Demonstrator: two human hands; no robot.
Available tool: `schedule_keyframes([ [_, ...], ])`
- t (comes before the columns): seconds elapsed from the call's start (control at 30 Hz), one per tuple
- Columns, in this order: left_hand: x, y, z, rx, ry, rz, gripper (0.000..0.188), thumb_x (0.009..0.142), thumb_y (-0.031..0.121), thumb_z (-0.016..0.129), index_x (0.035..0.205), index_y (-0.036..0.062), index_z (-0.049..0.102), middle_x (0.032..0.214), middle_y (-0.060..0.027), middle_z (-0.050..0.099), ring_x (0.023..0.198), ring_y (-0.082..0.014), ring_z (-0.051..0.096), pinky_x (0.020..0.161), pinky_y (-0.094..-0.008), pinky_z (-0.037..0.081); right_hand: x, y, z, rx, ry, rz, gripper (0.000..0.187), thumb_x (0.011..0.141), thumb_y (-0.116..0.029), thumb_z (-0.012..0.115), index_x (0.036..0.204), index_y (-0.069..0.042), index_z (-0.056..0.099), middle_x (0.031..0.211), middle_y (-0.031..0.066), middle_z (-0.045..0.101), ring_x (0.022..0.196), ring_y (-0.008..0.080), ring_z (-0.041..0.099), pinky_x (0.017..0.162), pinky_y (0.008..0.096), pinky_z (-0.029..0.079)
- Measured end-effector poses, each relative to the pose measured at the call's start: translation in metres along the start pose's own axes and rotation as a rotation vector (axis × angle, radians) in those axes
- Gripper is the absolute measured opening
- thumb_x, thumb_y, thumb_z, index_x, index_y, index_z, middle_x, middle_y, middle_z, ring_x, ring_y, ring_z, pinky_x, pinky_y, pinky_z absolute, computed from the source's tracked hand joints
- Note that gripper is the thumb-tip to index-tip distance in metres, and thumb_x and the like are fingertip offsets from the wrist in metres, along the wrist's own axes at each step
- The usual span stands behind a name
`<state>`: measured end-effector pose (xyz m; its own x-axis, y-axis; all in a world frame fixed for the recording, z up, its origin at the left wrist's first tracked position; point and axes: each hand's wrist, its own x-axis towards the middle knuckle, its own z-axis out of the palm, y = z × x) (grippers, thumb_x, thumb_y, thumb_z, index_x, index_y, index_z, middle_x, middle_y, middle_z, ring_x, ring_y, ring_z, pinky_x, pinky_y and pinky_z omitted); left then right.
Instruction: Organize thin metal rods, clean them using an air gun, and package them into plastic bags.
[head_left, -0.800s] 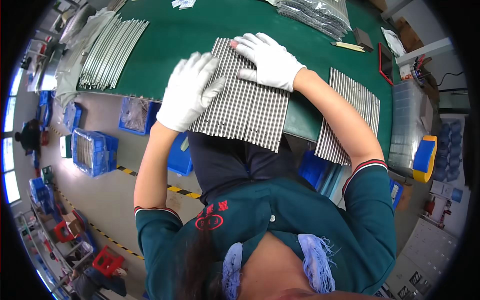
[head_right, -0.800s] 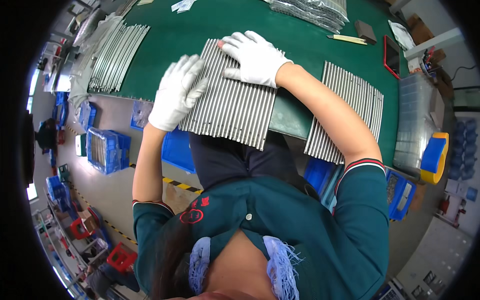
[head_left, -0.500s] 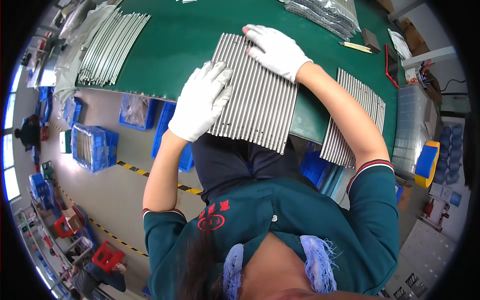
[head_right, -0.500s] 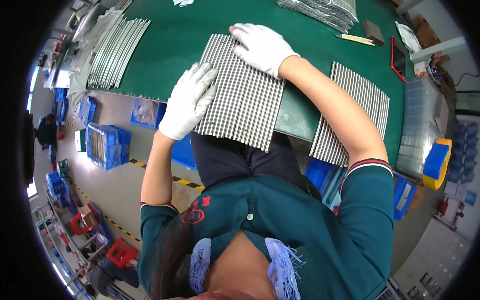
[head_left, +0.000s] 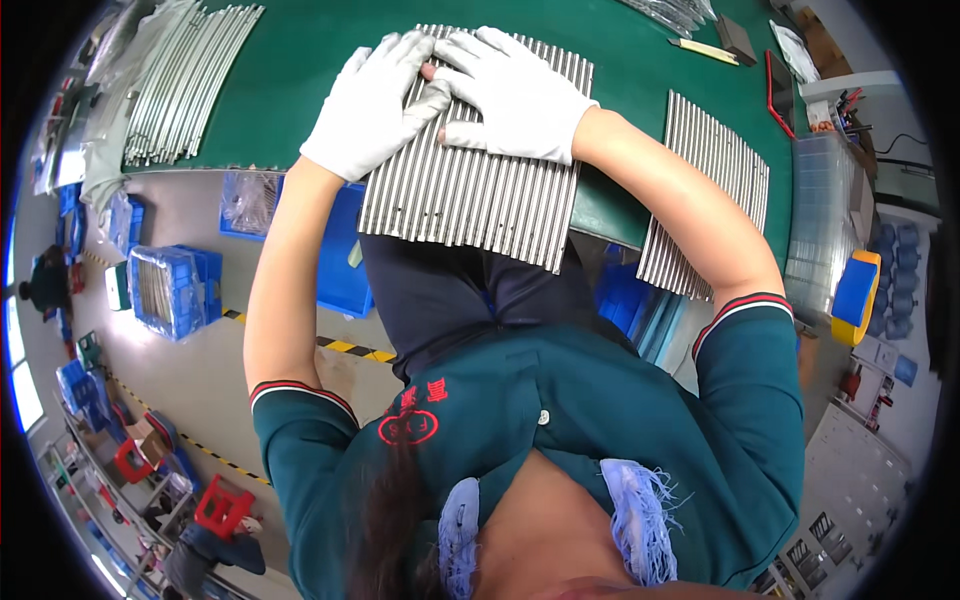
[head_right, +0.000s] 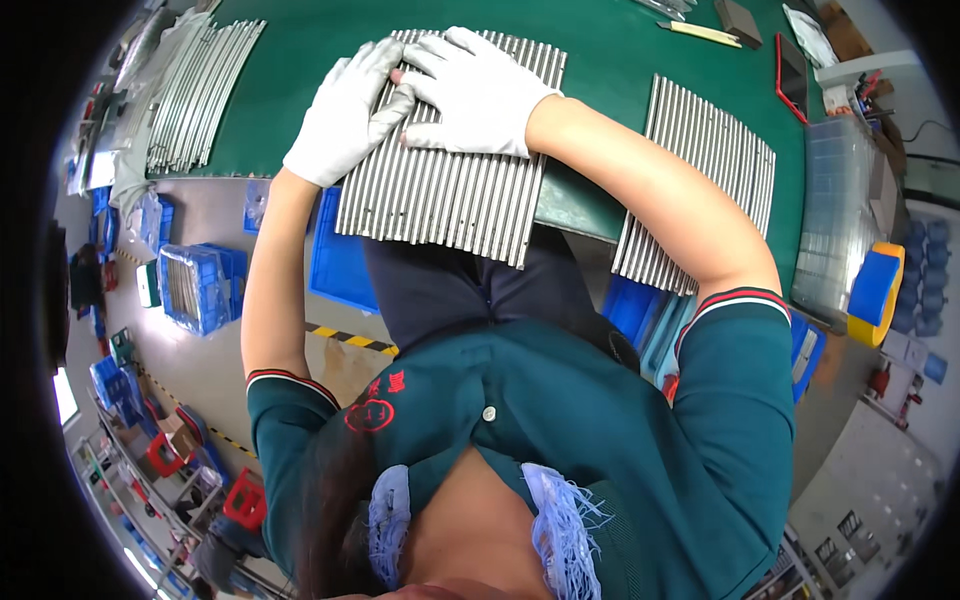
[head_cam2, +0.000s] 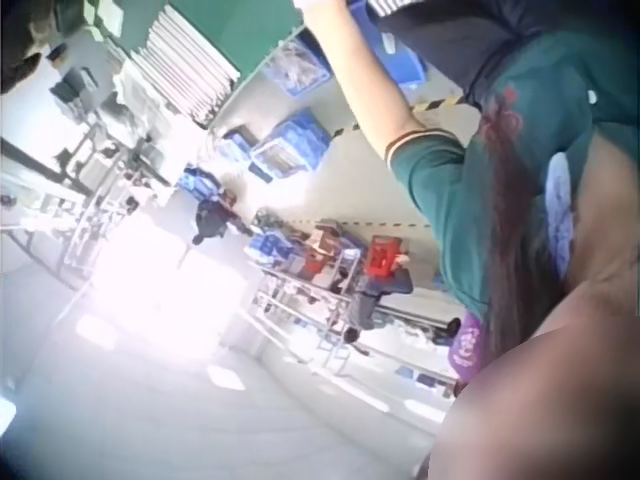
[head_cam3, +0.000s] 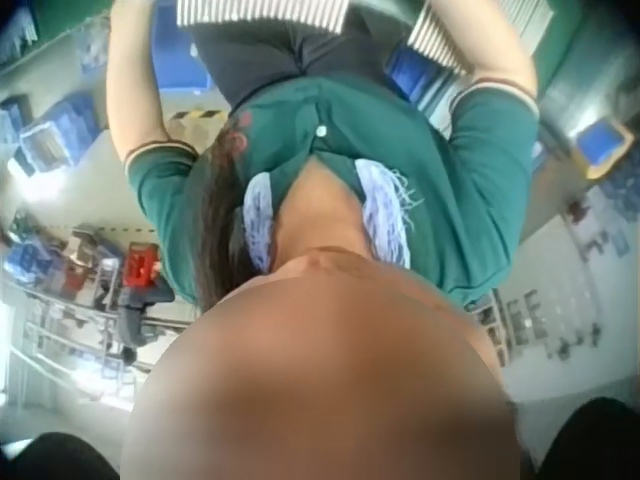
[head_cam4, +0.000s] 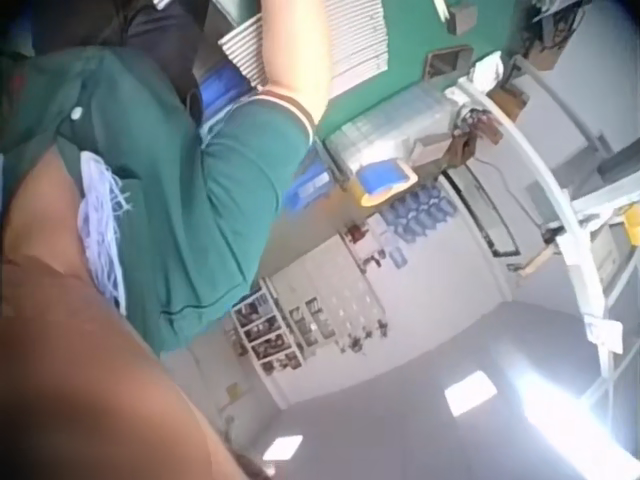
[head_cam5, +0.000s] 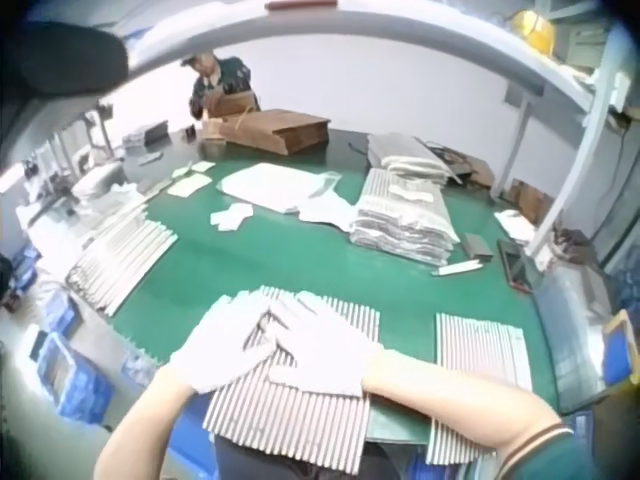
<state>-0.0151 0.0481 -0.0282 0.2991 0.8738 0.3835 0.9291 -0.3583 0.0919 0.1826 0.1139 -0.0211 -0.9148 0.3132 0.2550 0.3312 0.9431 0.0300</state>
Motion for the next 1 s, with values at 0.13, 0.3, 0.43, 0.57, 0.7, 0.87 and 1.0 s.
schedule_keyframes([
  [0.13,0.004,0.006,0.002,-0.002,-0.024,0.048,0.060,0.088,0.042,0.055,0.131,0.0010,0.050,0.136,-0.0147,0.051,0.129,-0.0312,0.044,0.108,-0.0427,0.030,-0.013,0.006,-0.001,-0.008,0.012,0.013,0.075,0.090,-0.061,0.040,0.137,-0.003,0.045,0.143,0.0175,0.042,0.136,0.0294,0.034,0.115,0.0414,0.020],
  [0.3,0.011,0.032,0.005,-0.057,0.002,0.073,0.059,0.086,0.043,0.058,0.127,0.0008,0.053,0.131,-0.0164,0.054,0.124,-0.0321,0.047,0.107,-0.0441,0.031,-0.039,0.015,-0.013,0.002,0.025,-0.010,0.071,0.090,-0.058,0.044,0.136,-0.004,0.047,0.140,0.0185,0.044,0.134,0.0301,0.037,0.115,0.0414,0.021],
  [0.43,0.015,0.046,0.006,-0.093,-0.008,0.082,0.060,0.086,0.046,0.058,0.127,0.0023,0.054,0.131,-0.0176,0.054,0.121,-0.0304,0.050,0.107,-0.0444,0.030,-0.054,0.020,-0.020,0.000,-0.012,-0.027,0.072,0.090,-0.058,0.046,0.137,-0.004,0.046,0.140,0.0203,0.044,0.134,0.0322,0.036,0.115,0.0417,0.021],
  [0.57,0.016,0.044,0.001,-0.079,-0.083,0.052,0.063,0.088,0.043,0.058,0.135,0.0024,0.046,0.140,-0.0159,0.047,0.132,-0.0300,0.042,0.112,-0.0438,0.026,-0.054,0.021,-0.017,0.008,-0.015,-0.011,0.071,0.090,-0.058,0.045,0.138,-0.007,0.045,0.142,0.0194,0.043,0.135,0.0321,0.036,0.115,0.0414,0.021],
  [0.7,0.007,0.025,-0.004,-0.035,-0.107,0.043,0.063,0.089,0.043,0.057,0.136,0.0029,0.046,0.142,-0.0159,0.045,0.135,-0.0297,0.038,0.112,-0.0436,0.025,-0.035,0.012,-0.009,0.026,0.019,-0.007,0.070,0.091,-0.058,0.043,0.137,-0.006,0.047,0.142,0.0194,0.043,0.135,0.0316,0.036,0.115,0.0409,0.021],
  [0.87,0.003,0.012,-0.011,-0.028,-0.119,0.028,0.061,0.090,0.043,0.057,0.136,0.0037,0.046,0.142,-0.0171,0.045,0.135,-0.0308,0.038,0.112,-0.0431,0.025,-0.018,0.007,0.000,0.015,0.032,-0.002,0.071,0.091,-0.059,0.043,0.137,-0.006,0.047,0.141,0.0179,0.044,0.135,0.0308,0.037,0.115,0.0413,0.022],
  [1.0,0.005,0.017,-0.006,-0.042,-0.082,0.047,0.061,0.090,0.045,0.055,0.135,0.0047,0.047,0.140,-0.0177,0.047,0.133,-0.0309,0.040,0.111,-0.0421,0.025,-0.024,0.011,-0.008,0.005,-0.016,-0.016,0.069,0.090,-0.057,0.044,0.138,-0.006,0.046,0.141,0.0178,0.044,0.134,0.0301,0.036,0.115,0.0414,0.022],
])
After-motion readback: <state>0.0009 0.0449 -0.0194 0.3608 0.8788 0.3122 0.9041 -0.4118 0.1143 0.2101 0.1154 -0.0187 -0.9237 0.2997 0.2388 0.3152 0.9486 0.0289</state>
